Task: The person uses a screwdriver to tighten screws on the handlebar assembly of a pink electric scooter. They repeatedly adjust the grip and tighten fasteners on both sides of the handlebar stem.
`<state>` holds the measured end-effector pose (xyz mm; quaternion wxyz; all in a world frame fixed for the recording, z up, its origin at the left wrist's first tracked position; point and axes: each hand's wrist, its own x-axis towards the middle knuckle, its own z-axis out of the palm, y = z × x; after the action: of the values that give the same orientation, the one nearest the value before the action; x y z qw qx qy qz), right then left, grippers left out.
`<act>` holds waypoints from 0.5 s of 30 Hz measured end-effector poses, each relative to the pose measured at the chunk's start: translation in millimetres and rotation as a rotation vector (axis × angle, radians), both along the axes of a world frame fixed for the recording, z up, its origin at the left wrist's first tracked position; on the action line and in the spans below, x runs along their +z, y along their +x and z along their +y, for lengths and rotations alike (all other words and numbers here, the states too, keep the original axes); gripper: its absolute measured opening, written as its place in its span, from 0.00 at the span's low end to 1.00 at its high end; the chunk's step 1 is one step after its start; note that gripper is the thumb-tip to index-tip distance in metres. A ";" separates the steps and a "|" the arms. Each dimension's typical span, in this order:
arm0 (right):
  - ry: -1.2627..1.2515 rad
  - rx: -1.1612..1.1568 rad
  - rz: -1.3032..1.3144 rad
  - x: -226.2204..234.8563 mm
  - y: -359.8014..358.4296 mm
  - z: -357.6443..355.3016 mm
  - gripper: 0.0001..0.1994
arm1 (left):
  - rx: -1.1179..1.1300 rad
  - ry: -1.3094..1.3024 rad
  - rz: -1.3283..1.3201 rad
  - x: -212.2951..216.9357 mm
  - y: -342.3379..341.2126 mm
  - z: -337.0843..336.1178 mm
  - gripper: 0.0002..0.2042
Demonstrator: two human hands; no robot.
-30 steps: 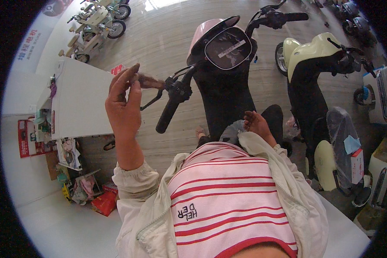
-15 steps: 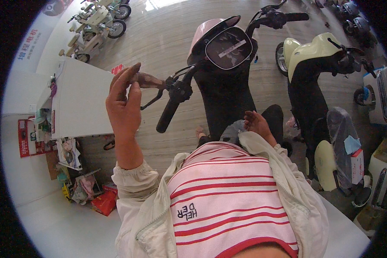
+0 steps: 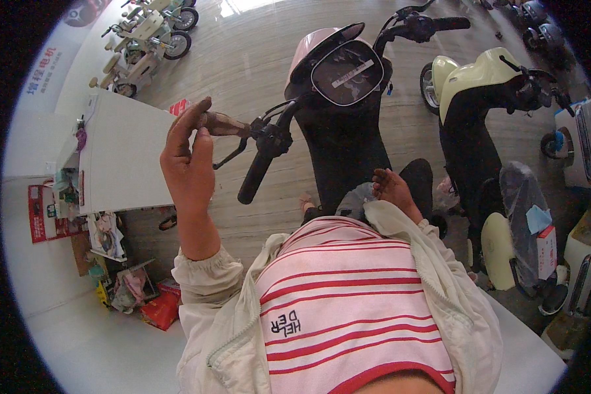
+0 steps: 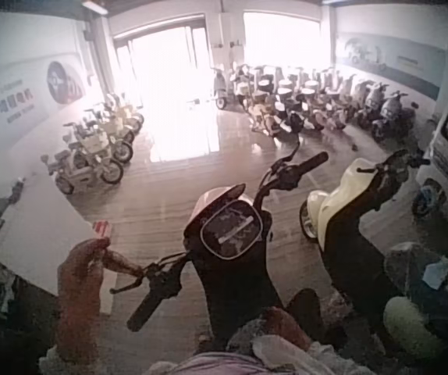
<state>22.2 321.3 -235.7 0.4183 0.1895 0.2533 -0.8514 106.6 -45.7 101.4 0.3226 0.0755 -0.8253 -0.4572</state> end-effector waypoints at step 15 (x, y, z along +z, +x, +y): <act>-0.034 -0.003 -0.014 -4.6 0.0 1.0 0.14 | 0.075 0.025 0.079 -7.5 -3.4 -0.9 0.13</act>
<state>22.2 322.4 -240.3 0.4221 0.1889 0.2355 -0.8548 103.2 -46.6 94.0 0.3708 0.0923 -0.8027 -0.4579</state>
